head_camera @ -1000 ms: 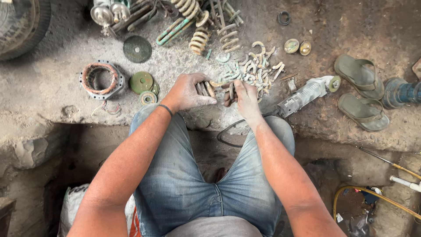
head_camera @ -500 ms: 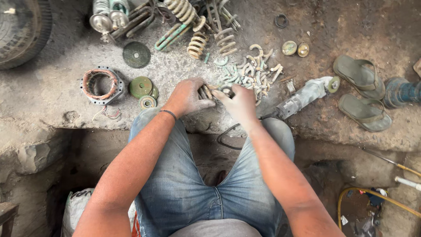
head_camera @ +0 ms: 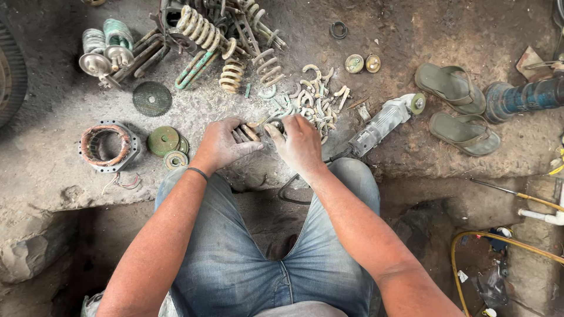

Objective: The person uses an angle grinder to smooth and cut small metal parts, including springs and hooks, on a concrete floor. The person handles each part individually, grinding edges and surfaces while sparks fly.

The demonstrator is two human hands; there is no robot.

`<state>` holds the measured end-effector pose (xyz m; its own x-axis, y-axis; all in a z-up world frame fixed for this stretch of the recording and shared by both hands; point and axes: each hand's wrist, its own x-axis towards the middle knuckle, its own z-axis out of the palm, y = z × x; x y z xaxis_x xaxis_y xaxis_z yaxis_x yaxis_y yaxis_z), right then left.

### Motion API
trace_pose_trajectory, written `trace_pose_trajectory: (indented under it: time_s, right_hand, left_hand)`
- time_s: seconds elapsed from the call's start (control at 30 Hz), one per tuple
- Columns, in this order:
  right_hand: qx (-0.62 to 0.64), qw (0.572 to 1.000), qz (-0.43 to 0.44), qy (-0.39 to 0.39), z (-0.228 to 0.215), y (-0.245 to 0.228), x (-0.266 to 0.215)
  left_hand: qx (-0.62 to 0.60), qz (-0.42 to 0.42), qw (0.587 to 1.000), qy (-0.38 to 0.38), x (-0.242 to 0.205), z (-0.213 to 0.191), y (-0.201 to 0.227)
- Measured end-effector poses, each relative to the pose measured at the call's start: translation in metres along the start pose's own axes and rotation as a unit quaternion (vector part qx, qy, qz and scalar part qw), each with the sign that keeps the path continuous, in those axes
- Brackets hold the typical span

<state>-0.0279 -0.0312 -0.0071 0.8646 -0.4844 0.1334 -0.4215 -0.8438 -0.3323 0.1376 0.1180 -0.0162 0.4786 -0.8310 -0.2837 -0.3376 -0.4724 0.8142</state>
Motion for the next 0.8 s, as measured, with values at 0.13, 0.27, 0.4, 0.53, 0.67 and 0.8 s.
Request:
trace_pose_trajectory:
  time_s: [0.13,0.27,0.4,0.53,0.67,0.8]
  right_hand:
    - [0.311,0.929,0.173,-0.097,0.005,0.012,0.000]
    - [0.571,0.779,0.212,-0.148,0.012,0.029,0.001]
    - [0.639,0.717,0.230,-0.155,0.020,0.041,0.001]
    - [0.600,0.747,0.266,-0.108,0.026,0.032,-0.006]
    - [0.459,0.867,0.194,0.011,0.024,0.011,-0.002]
    - [0.262,0.955,0.116,0.069,0.017,-0.004,-0.011]
  left_hand:
    - [-0.085,0.148,0.985,0.035,0.001,0.000,-0.009]
    - [-0.029,0.086,0.996,0.023,0.003,0.003,-0.015]
    - [-0.049,0.075,0.996,0.027,0.004,0.004,-0.015]
    - [-0.035,0.031,0.999,0.025,-0.001,0.007,-0.010]
    - [-0.011,0.019,1.000,0.022,0.001,0.003,-0.002]
    - [0.051,0.036,0.997,0.038,0.000,0.006,-0.001]
